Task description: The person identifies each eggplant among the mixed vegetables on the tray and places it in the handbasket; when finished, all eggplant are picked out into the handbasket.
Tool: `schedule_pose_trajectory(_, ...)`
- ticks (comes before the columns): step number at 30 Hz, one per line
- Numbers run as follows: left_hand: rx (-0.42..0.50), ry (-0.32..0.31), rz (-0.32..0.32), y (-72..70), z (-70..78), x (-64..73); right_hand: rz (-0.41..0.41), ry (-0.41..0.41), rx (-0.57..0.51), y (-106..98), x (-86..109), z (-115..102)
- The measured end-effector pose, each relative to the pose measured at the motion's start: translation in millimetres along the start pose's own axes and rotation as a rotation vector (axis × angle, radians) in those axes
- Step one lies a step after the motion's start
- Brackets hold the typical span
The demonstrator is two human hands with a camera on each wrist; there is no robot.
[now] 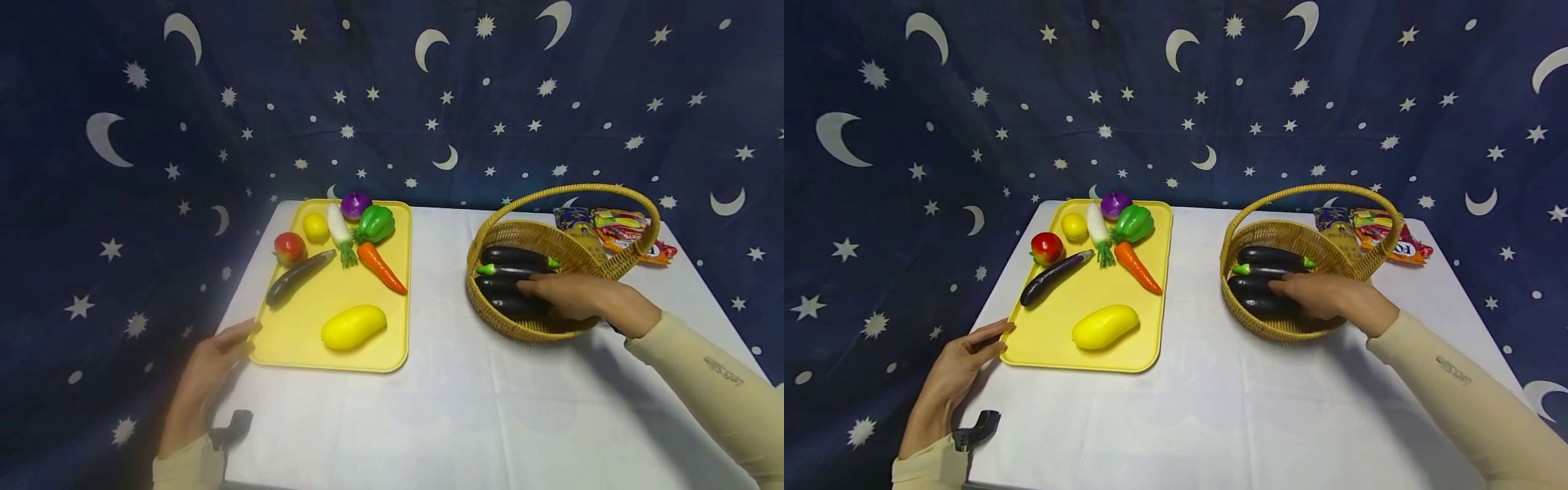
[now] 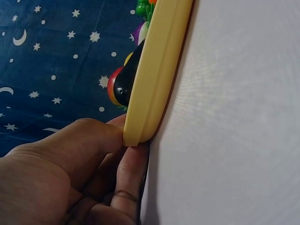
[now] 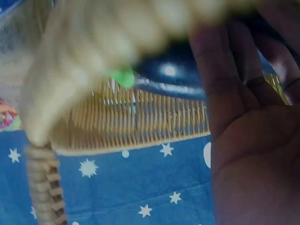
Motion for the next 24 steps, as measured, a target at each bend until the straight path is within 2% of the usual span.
schedule_pose_trajectory(4, 0.011, -0.020, -0.009, 0.1, 1.7, -1.1, -0.004, -0.011, -0.008, 4, 1.7, 1)
schedule_pose_trajectory(12, -0.001, 0.018, 0.023, 0.0, 4.8, 0.6, 0.031, -0.036, 0.009, 5, 3.1, 2)
schedule_pose_trajectory(20, -0.006, -0.006, 0.025, -0.5, 1.2, 0.1, 0.020, -0.006, -0.017, 4, 8.0, 1)
schedule_pose_trajectory(24, -0.013, -0.004, 0.018, -0.5, 1.4, 0.0, 0.045, 0.023, -0.052, 1, 13.4, -1)
Point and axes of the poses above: each hand's wrist, its own x-axis away from the middle knuckle, its own y-axis out of the palm, z = x × y, the point moved 1 cm from there along -x, towards the middle knuckle, and after that the axes turned 4 degrees about z, right-handed, at the moved point
